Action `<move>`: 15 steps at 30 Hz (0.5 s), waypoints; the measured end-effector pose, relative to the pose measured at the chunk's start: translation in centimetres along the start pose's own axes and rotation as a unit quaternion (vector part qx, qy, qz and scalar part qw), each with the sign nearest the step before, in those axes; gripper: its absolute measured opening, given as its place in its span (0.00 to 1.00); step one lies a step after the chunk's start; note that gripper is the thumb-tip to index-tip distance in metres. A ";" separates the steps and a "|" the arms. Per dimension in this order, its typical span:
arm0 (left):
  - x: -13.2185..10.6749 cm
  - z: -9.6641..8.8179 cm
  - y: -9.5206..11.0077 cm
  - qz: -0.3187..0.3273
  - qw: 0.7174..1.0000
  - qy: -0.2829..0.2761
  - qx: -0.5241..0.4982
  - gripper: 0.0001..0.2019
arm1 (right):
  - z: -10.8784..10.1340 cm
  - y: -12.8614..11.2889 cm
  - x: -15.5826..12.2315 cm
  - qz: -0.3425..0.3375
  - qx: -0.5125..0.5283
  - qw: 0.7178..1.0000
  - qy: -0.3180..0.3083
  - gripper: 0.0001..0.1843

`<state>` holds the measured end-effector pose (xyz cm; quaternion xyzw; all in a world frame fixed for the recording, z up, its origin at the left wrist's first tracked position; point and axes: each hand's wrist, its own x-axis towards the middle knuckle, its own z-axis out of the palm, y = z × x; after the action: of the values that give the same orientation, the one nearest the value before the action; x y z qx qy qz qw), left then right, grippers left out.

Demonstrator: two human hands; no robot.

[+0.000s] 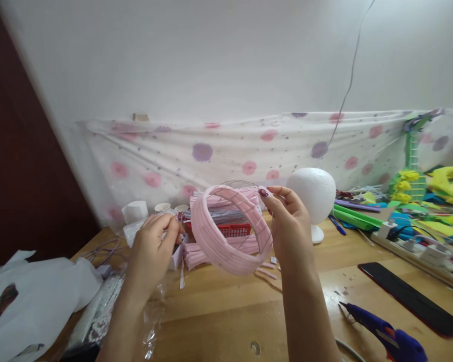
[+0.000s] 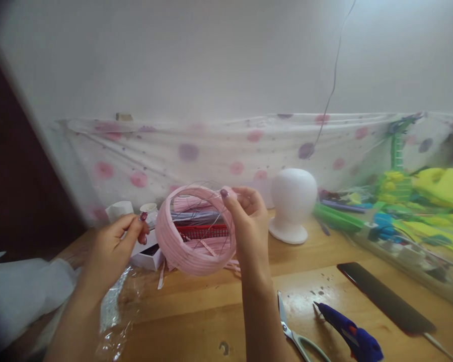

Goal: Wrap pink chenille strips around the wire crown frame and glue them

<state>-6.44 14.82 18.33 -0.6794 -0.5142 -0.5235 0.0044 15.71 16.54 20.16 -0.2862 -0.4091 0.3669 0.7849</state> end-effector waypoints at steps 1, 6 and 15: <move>0.0 -0.2 -0.3 -0.020 0.999 0.024 -0.009 0.16 | -0.1 0.0 0.1 -0.006 -0.006 1.000 0.008 0.16; -0.1 -1.1 -2.0 -0.158 0.967 0.179 -0.093 0.06 | -0.7 0.1 0.6 -0.015 -0.026 0.999 0.017 0.15; 0.8 3.2 -2.1 -0.182 0.923 0.067 -0.333 0.17 | -0.5 0.0 0.2 0.042 0.014 0.999 -0.021 0.13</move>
<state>-5.67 18.08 16.31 -0.5003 -0.4236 -0.7002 -0.2827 16.17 16.59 20.00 -0.2847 -0.4079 0.4113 0.7638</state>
